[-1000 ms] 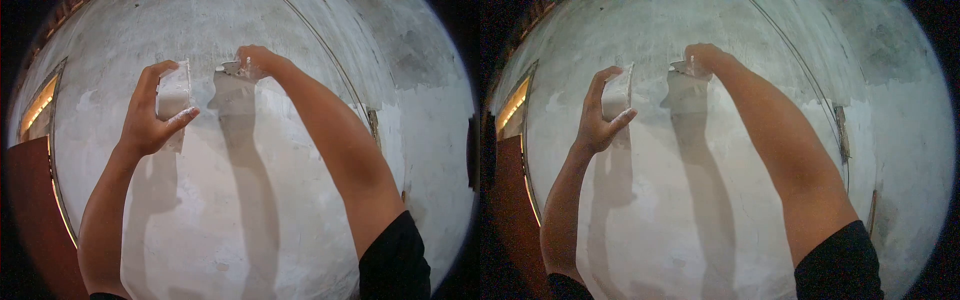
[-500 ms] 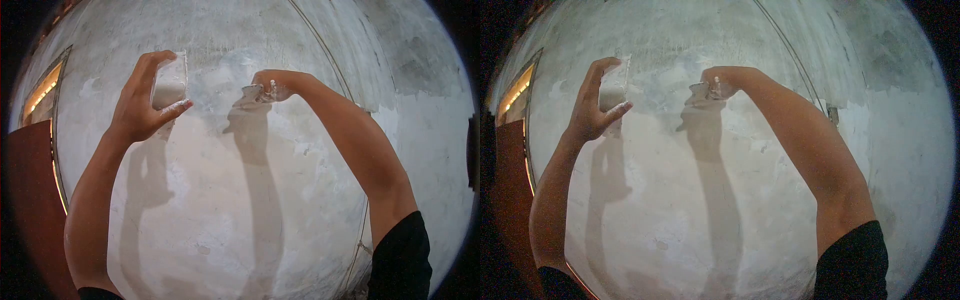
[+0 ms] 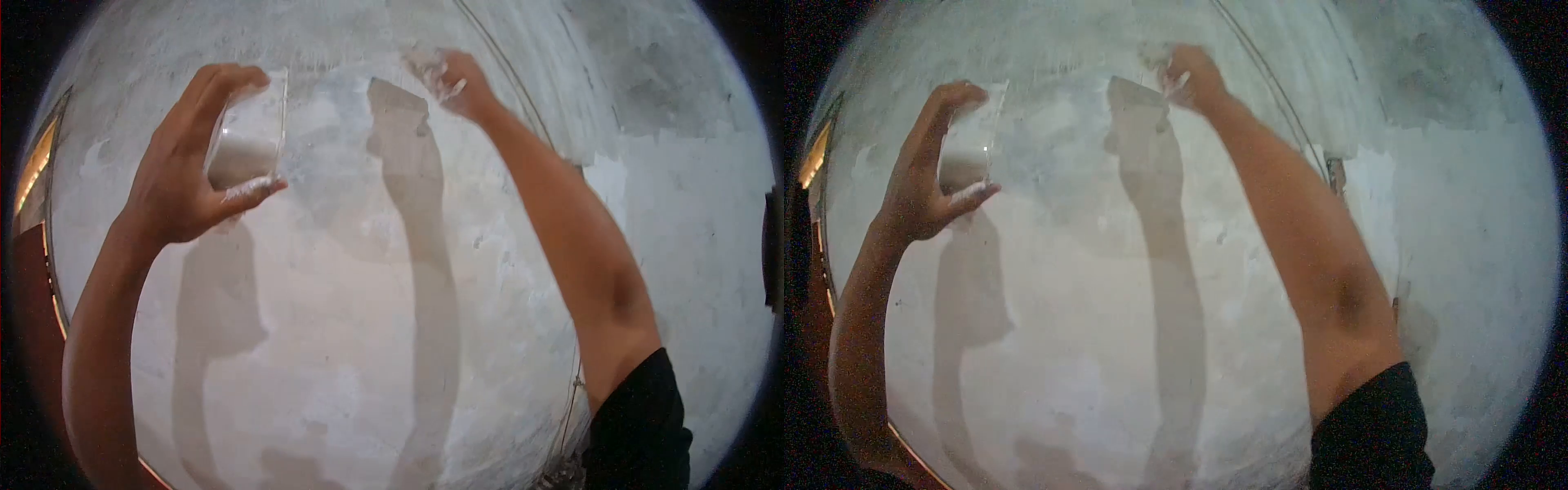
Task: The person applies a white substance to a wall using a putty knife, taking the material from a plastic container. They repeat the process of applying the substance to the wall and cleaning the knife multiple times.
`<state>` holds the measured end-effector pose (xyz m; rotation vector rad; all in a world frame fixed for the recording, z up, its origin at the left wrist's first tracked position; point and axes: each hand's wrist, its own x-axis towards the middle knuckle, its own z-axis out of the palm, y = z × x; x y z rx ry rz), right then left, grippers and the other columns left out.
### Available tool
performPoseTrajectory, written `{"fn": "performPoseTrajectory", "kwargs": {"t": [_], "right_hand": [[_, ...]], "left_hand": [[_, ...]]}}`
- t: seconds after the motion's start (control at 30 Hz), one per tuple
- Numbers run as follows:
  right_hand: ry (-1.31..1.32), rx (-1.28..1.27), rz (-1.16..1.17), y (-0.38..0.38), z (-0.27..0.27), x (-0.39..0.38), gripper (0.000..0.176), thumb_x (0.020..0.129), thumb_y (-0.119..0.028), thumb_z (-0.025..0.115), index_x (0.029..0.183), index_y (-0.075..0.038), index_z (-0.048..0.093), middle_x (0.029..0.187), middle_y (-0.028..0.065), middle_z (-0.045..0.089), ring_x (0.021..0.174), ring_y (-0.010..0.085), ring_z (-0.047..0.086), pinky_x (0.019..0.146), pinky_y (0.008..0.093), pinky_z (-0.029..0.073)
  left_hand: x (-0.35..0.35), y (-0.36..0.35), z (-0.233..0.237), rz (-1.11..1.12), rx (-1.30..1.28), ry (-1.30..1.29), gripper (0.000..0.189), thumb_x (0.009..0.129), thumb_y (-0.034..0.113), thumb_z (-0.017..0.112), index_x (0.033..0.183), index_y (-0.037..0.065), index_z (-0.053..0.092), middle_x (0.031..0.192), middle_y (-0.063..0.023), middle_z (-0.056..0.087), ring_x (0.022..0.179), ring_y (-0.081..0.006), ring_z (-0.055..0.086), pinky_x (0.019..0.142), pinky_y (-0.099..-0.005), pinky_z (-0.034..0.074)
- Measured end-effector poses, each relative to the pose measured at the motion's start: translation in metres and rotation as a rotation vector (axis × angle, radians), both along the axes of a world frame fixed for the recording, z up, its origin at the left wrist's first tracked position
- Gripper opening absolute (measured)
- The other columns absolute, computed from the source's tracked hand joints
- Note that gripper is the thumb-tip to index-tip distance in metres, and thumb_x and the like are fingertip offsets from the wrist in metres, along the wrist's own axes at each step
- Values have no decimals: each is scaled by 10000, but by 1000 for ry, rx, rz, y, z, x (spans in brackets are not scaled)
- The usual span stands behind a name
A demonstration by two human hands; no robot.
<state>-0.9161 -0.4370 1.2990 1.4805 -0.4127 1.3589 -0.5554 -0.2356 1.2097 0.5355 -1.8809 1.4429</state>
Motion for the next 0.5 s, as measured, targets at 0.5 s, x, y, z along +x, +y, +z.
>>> {"fn": "performPoseTrajectory", "kwargs": {"t": [0.5], "right_hand": [[-40,466,-446,35,-93,57,88,686,-68,702,754,-21,672,779,218,654,769,349,673,682,412,546]], "left_hand": [[-27,-37,9,-187,-27,27,787,625,337,798,1287,127,427,1278,-143,470,1189,-354,490,1003,-468,419]]}}
